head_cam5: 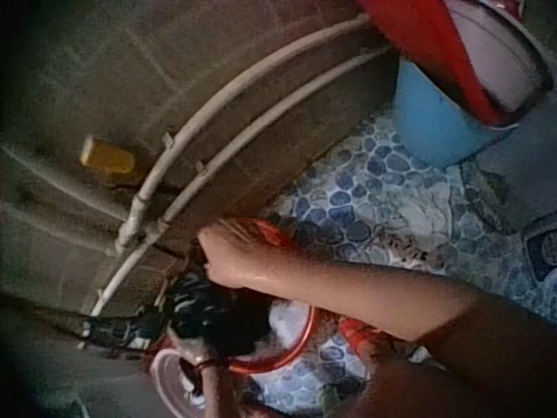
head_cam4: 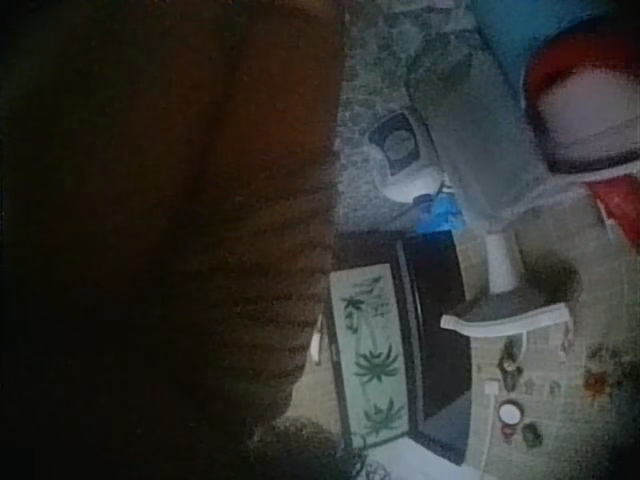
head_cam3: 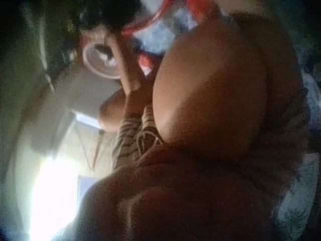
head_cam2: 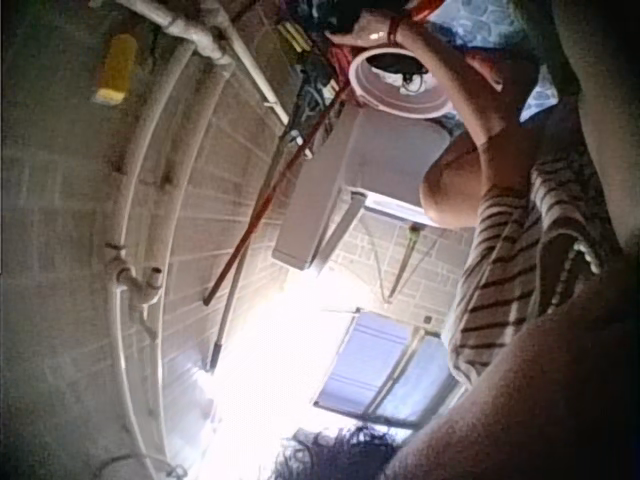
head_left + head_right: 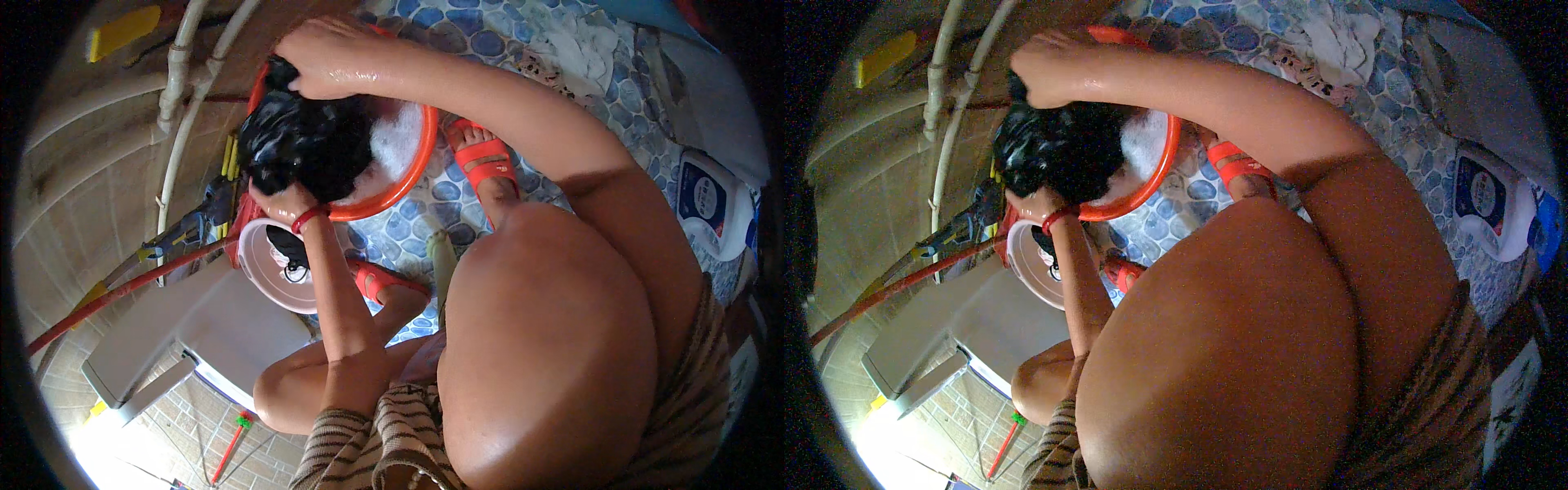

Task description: The person washes clothes by hand in a basin filled with soapy water, wrings them out, pours the dirty water into a toilet, and places the garments back into the basin with clean water.

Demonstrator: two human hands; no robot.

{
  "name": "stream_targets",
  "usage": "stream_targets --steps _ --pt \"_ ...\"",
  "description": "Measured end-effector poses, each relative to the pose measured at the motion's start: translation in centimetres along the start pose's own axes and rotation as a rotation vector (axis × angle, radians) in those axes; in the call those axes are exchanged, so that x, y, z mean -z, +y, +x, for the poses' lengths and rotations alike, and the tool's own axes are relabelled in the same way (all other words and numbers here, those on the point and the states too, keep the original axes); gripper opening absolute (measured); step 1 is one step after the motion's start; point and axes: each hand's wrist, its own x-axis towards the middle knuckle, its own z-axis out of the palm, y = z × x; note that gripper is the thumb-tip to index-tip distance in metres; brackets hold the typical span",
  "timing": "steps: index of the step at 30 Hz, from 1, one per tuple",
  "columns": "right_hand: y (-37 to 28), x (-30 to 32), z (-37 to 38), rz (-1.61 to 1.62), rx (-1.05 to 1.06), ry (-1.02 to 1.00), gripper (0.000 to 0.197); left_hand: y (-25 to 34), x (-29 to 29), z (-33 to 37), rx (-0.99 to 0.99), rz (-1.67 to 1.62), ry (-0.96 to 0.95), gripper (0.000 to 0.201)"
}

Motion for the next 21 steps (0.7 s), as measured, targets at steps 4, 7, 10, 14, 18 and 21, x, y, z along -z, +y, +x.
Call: stream_targets --steps 4,7,10,14,18,21 --pt "2.6 -5.8 -0.4 -0.211 -0.022 -0.04 0.017 2.1 -0.6 0.8 -0.178 0.592 -0.342 0.079" --pt "4.9 -8.7 -1.0 -0.525 0.208 0.015 0.017 5.9 -2.7 -0.8 -0.269 0.877 -0.494 0.098" --pt "7.0 -11.7 -1.1 -0.455 0.345 -0.104 0.019 4.6 -4.3 -1.1 -0.301 1.077 -0.618 0.111" --pt "7.9 -14.2 -2.5 -0.52 0.333 -0.398 0.037 1.8 -6.2 -0.8 -0.246 1.225 -0.808 0.107" --pt "11.1 -16.7 -3.2 -0.456 0.353 -0.298 0.044 -4.7 -7.6 0.8 -0.125 1.126 -1.023 0.086" --pt "9.7 -13.4 0.3 -0.124 -0.066 -0.783 0.046 -6.9 -7.4 1.0 -0.006 1.184 -1.233 0.079"
